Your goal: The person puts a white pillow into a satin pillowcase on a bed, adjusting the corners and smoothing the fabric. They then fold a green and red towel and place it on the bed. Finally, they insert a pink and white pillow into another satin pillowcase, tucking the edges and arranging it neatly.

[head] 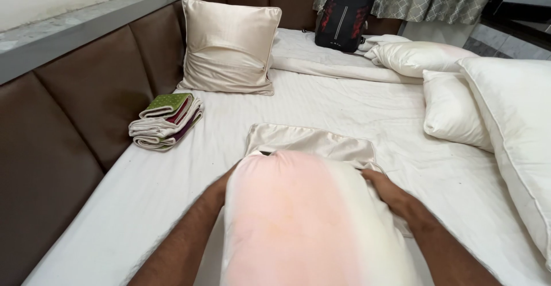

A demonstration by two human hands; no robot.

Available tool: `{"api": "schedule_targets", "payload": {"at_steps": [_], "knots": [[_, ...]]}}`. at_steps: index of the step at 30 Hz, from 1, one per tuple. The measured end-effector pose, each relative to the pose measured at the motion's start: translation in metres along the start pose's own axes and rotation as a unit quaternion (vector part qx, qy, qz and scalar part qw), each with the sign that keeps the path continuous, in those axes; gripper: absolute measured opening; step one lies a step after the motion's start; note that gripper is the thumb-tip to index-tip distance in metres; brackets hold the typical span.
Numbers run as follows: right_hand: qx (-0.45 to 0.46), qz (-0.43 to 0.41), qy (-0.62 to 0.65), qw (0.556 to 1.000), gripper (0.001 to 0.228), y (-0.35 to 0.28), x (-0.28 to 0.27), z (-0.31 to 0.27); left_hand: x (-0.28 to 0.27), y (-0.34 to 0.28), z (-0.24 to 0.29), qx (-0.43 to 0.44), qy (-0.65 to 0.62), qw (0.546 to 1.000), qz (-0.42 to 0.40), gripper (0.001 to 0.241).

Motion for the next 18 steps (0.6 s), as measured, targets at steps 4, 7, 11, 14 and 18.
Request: {"api": "schedule_targets", "payload": {"at_steps": [4, 7, 11, 14, 18], "knots": [[0.059, -0.063, 0.296, 0.951, 0.062, -0.005, 0.006, 0.018, -0.007, 0.006, -0.003, -0.003, 0.029, 1.000, 0.007, 0.033], [0.040, -0.097, 0.289, 0.952, 0.065, -0.023, 0.007, -0.010, -0.010, 0.010, 0.000, -0.001, 0.050, 0.999, 0.014, 0.032], [-0.003, -0.049, 0.179, 0.983, 0.060, -0.028, 0.009, -0.026, -0.007, 0.010, 0.003, 0.001, 0.079, 0.997, 0.016, 0.031], [-0.052, 0.011, 0.086, 0.995, 0.045, -0.021, 0.012, -0.028, -0.006, 0.009, 0.005, 0.002, 0.100, 0.995, 0.020, 0.031], [-0.078, 0.140, -0.068, 0.985, 0.041, -0.042, 0.005, -0.060, 0.003, 0.010, 0.013, 0.010, 0.118, 0.993, 0.021, 0.030]]}}
Point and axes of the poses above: each hand's wrist, its own y-axis towards the middle knuckle, its own x-axis out of the palm, z = x × y, the point moved 5 cm from there along y, towards the middle knuckle, and after that the axes turned 4 degrees about z, right-handed, at the moved point
